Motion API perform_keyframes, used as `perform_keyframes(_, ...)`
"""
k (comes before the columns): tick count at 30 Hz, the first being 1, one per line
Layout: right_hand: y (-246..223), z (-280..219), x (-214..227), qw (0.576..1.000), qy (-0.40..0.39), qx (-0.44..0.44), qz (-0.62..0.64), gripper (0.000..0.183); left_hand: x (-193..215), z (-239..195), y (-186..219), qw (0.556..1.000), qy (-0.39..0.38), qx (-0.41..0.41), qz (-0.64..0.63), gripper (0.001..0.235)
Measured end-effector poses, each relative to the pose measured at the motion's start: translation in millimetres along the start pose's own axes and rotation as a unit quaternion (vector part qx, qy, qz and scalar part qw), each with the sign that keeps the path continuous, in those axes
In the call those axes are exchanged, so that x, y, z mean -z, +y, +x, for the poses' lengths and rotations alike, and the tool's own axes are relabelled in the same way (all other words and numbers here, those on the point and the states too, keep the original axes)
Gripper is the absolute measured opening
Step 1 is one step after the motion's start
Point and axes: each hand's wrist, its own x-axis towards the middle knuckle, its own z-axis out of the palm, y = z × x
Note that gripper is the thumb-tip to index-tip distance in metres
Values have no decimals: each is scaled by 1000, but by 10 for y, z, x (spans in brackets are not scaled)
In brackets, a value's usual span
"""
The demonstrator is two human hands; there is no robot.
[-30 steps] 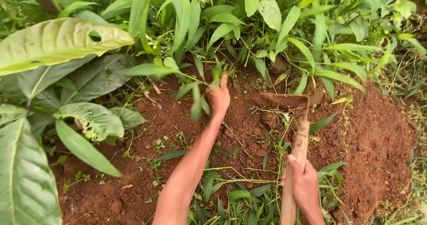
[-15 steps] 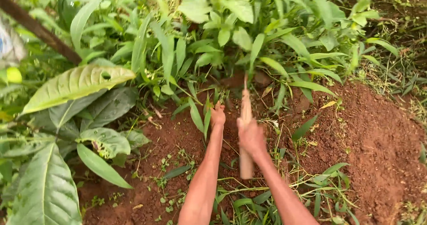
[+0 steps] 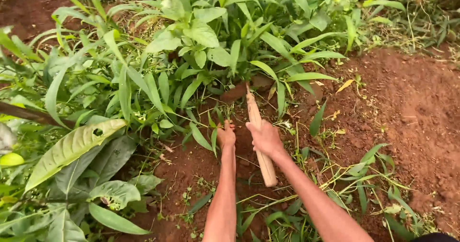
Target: The person uses a hoe to clear weeds and loosen the soil in a garden area. They repeatedly strike the ground to uproot vegetation and then gather the removed weeds by hand.
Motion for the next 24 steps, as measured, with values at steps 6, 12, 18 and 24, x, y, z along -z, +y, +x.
perform_keyframes(6,-364,-398,188,991,76,114,3,40,76,-287,98,998,4,-7,-57,31)
perform_keyframes(12,236,-324,-263,996,28,63,-53,44,-164,21,-243,997,2,13,-73,34)
perform_keyframes(18,820,112,-291,999,-20,16,-35,47,12,-596,-23,999,26,-12,-27,32)
perform_keyframes(24,361,-492,-362,983,16,49,-176,45,-199,-321,-399,999,34,-31,7,30)
